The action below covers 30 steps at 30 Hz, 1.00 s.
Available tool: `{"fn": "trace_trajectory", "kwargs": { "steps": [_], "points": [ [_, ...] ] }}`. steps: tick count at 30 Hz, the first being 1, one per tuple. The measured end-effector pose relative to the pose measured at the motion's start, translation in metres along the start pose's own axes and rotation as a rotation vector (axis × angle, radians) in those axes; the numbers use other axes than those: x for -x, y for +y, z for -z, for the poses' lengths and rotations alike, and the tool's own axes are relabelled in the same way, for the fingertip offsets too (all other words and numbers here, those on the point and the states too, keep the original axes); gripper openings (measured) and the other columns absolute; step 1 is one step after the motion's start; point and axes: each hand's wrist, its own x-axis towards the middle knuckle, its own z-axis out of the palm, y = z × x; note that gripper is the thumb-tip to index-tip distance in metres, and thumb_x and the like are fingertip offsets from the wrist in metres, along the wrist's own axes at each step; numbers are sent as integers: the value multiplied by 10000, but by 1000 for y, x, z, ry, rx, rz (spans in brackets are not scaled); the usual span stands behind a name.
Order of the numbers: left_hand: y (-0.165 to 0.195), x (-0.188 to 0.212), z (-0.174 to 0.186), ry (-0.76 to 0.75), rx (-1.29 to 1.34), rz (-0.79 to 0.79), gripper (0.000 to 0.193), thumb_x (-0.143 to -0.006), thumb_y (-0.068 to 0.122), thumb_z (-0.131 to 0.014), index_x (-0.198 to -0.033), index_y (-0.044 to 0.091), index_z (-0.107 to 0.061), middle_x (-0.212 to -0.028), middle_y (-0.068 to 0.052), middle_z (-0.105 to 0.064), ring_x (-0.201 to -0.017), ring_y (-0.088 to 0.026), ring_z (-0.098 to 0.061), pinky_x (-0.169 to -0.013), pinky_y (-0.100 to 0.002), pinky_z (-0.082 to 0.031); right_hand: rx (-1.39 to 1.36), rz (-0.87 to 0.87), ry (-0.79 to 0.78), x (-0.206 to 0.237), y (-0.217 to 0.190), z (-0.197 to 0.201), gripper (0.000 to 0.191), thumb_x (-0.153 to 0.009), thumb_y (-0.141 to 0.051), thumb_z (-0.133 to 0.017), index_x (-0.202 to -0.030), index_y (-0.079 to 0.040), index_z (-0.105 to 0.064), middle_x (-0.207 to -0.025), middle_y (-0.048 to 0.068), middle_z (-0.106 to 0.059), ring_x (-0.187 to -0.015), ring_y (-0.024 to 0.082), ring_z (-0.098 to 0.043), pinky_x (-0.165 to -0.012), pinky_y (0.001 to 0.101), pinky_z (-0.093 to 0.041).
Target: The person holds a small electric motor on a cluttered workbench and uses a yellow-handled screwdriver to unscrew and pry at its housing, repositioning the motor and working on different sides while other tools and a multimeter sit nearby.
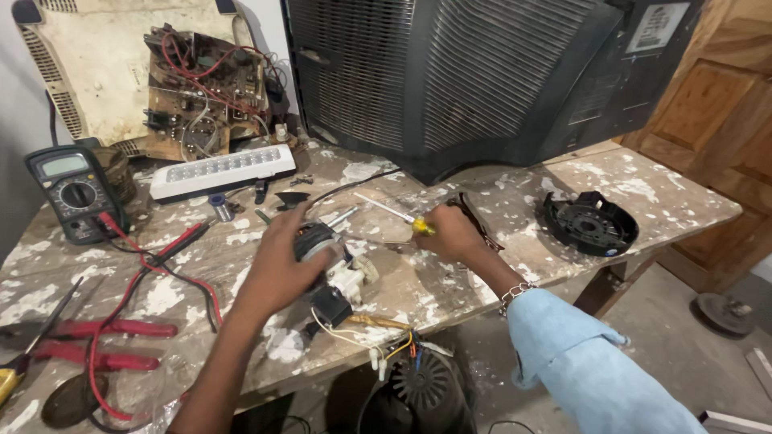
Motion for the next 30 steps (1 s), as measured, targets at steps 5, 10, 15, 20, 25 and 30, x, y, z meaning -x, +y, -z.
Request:
{"fn": "trace_trajectory", "kwargs": {
  "steps": [5,10,15,20,25,30],
  "points": [
    [18,5,28,-15,247,249,611,-935,327,-678,-1504,138,-560,-1409,-138,-656,-1041,-339,-662,-872,-374,-525,-97,37,44,12,-4,11,376,-756,-346,-860,-974,-50,-779,-825,209,-729,-736,331,-710,-736,419,-548],
    [14,21,41,-80,538,352,665,-902,199,-729,-1538,109,-558,-1331,-231,-704,-1127,-341,-688,-838,-349,-536,-401,63,-14,33,-39,42,353,-803,-211,-788,-1124,-81,-722,-796,103,-747,-659,170,-667,-643,332,-521],
    [5,34,40,-23,411,-51,713,-808,142,-792,-1469,54,-540,-1506,-215,-548,-1383,-289,-541,-1103,-367,-434,-826,-3,-159,72,-91,84,509,-807,-73,-701,-1297,-178,-612,-871,-10,-739,-646,69,-598,-530,262,-488],
    [14,42,22,83,216,-44,695,-788,181,-825,-1427,89,-568,-1497,-235,-505,-1334,-369,-547,-1046,-403,-471,-409,284,218,124,-126,102,312,-891,-172,-752,-1176,-46,-764,-968,116,-782,-791,141,-710,-710,294,-559],
    [25,40,-4,329,215,-64,581,-855,192,-770,-1399,71,-606,-1439,-245,-604,-1295,-397,-638,-1061,-390,-517,-340,221,321,170,-143,96,277,-880,-220,-742,-1108,-69,-782,-962,121,-819,-775,157,-802,-688,283,-624],
    [32,42,-18,389,239,8,575,-913,215,-722,-1436,58,-543,-1486,-265,-526,-1283,-432,-590,-1013,-413,-517,-280,83,308,187,-151,75,266,-903,-229,-723,-1126,-97,-784,-909,124,-817,-640,178,-775,-611,308,-593]
  ]
}}
